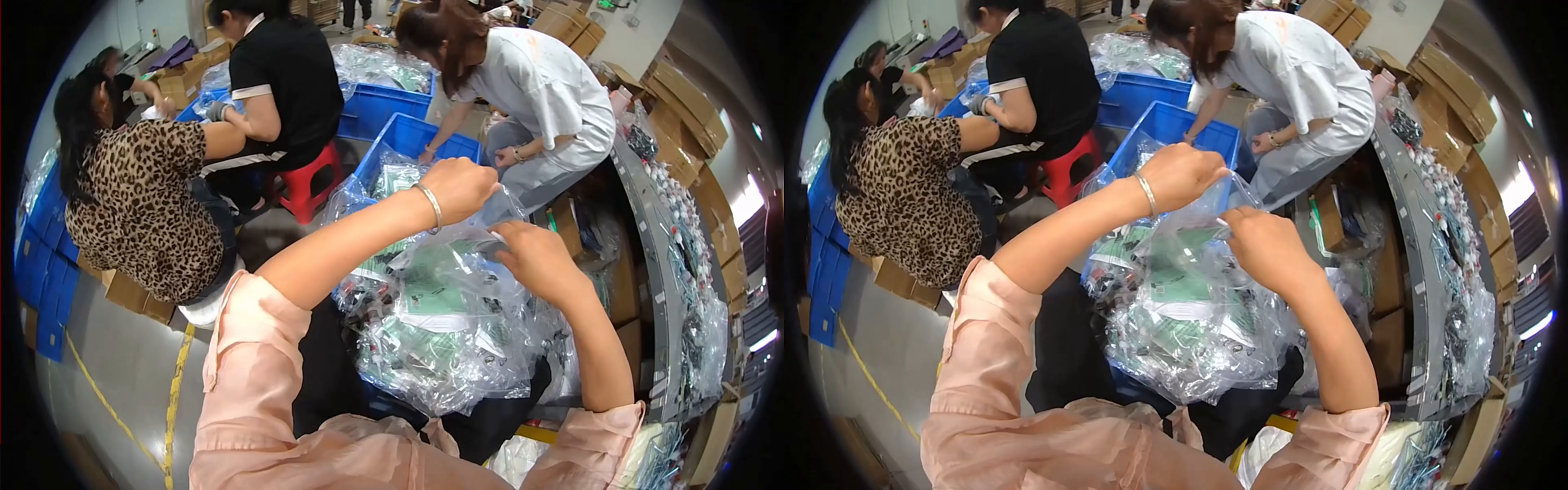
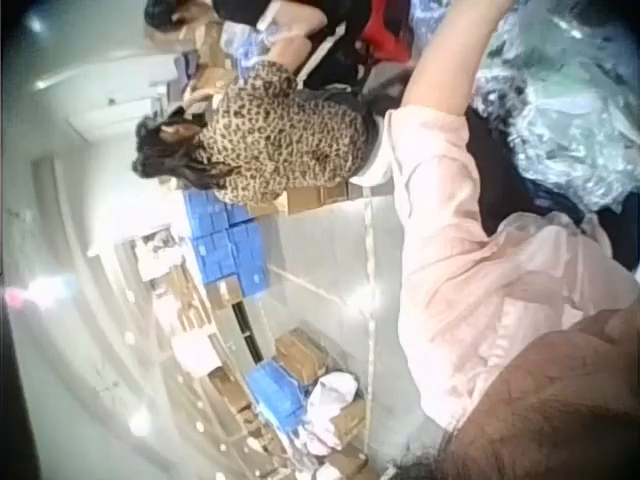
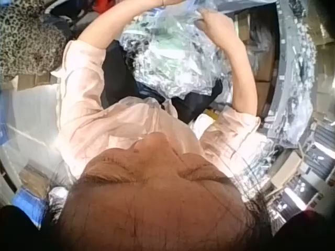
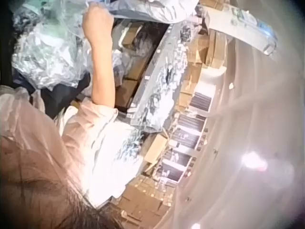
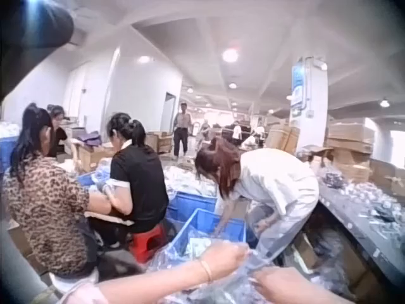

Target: The recorder is putting dropper bottles and instruction sheets into plastic bags on a factory floor.

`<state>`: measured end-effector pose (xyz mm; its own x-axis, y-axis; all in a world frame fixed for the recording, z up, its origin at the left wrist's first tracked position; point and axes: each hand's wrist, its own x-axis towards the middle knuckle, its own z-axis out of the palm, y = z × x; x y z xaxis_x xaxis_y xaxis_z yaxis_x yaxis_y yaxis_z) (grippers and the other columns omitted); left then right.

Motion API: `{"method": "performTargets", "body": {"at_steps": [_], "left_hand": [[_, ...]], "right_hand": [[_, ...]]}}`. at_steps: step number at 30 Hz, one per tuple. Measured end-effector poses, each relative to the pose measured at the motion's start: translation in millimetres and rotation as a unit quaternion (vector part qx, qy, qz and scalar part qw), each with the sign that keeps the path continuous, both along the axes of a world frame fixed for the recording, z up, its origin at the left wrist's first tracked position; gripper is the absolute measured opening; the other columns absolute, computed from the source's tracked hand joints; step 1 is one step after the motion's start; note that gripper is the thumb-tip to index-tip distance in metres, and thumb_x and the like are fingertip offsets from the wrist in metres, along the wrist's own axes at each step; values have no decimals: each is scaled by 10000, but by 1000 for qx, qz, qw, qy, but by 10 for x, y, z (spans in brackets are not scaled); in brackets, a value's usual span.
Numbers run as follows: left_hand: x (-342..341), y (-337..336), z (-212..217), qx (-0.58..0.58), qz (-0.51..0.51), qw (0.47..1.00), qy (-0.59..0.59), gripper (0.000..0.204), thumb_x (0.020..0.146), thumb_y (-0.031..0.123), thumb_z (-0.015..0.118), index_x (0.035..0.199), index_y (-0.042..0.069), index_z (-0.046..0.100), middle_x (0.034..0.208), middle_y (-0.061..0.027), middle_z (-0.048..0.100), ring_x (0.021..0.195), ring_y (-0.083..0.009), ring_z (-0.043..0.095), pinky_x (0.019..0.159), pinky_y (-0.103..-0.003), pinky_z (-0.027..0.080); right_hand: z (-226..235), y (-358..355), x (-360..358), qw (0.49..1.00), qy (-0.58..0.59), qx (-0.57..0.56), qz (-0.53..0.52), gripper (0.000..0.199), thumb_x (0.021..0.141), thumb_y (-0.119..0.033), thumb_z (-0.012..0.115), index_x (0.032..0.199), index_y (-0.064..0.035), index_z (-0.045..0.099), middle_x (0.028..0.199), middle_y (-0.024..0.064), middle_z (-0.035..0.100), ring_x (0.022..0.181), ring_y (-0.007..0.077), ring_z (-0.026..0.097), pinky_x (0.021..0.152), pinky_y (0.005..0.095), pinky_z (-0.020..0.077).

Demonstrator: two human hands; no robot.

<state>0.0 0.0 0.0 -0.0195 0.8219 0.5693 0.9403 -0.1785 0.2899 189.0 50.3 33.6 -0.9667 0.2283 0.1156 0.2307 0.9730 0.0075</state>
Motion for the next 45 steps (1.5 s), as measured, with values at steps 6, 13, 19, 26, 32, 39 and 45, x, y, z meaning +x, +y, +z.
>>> {"method": "performTargets", "body": {"at_steps": [6,13,19,26,32,39,45], "left_hand": [[532,50,-166,62,-72,995,-11,185,841,243,538,764,75,558,636,-127,605,619,-329,610,531,-448,463],[1630,-34,-702,103,-360,924,73,106,735,128,564,827,83,539,650,-55,552,555,-251,586,476,-360,473],[2350,-575,-1350,-29,-535,839,99,138,783,218,533,831,89,536,711,-27,534,638,-201,581,540,-319,454],[1608,-556,-1799,-148,-325,934,0,436,811,432,572,1137,142,565,1197,-166,497,1121,-349,455,923,-451,367],[1038,-328,-2671,-304,-139,924,188,578,877,561,372,1373,267,345,1474,-113,179,1361,-313,145,1075,-546,110],[318,737,-2240,-258,-59,952,-156,217,854,291,539,937,118,642,918,-113,631,841,-296,605,750,-401,479],[-1286,1897,-2912,-300,200,932,-34,169,776,222,613,877,113,693,870,-136,651,822,-315,619,755,-406,494]], "right_hand": [[119,64,513,946,298,-78,-95,89,792,-52,576,874,-17,566,815,142,595,734,311,590,643,350,462],[-638,605,840,916,226,-301,-140,211,825,-140,622,997,-18,607,950,124,629,889,239,597,790,307,455],[-2244,634,1141,963,50,-239,-118,573,793,-466,612,1227,-105,516,1256,188,491,1153,339,476,954,399,388],[-3048,647,1115,934,41,-244,-257,579,817,-486,547,1289,-164,451,1229,211,489,1068,367,527,863,442,440],[-2747,636,931,929,30,-174,-324,478,835,-394,559,1244,-157,486,1199,181,508,895,349,609,768,465,478],[-3061,448,1197,914,157,-233,-293,457,826,-264,570,1249,-123,468,1262,155,458,928,356,594,746,451,484],[-2648,650,1055,839,306,-352,-281,364,791,-91,595,1147,-60,522,1171,152,520,1049,328,538,850,378,454]]}}
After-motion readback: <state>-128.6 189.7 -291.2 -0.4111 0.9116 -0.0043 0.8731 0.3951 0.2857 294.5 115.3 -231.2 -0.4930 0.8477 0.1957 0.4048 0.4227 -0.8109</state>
